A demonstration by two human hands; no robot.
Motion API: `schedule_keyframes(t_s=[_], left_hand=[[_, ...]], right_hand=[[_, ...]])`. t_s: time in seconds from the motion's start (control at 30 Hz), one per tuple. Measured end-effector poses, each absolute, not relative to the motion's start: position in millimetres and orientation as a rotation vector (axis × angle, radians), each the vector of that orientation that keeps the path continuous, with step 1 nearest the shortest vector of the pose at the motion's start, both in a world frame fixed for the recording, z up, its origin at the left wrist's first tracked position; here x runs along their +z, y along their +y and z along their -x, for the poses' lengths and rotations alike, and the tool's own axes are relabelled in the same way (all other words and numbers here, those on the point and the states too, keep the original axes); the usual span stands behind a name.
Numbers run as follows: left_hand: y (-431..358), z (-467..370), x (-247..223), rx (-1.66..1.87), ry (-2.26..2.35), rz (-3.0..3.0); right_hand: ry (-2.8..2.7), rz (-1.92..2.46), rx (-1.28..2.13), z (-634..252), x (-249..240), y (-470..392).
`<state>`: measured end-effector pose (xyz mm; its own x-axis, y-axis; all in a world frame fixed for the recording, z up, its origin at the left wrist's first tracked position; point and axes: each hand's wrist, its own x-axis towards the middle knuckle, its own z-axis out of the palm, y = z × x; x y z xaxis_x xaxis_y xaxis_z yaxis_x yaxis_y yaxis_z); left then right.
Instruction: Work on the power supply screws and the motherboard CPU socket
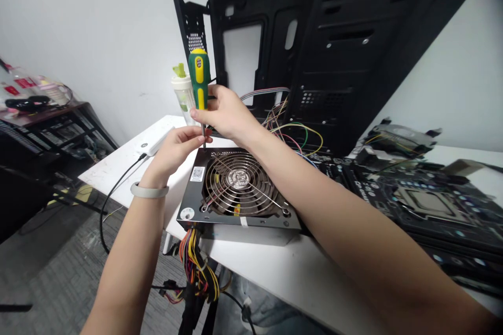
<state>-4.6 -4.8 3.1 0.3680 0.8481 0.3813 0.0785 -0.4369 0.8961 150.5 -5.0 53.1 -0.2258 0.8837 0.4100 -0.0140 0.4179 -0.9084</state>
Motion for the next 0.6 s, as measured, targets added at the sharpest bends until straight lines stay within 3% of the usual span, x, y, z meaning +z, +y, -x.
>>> schedule_keyframes(t_s=[0.27,0.6], left_hand=[[-3.5,5.0,2.7,1.159,0.828,-1.797],[-4.7,5.3,2.8,1.179,0.829,-1.797]], right_hand=[[-1.681,0.820,0.899,-150.1,51.2,-5.2],[-1.666,0.748,0.991,-149.9,50.4,-5.3]])
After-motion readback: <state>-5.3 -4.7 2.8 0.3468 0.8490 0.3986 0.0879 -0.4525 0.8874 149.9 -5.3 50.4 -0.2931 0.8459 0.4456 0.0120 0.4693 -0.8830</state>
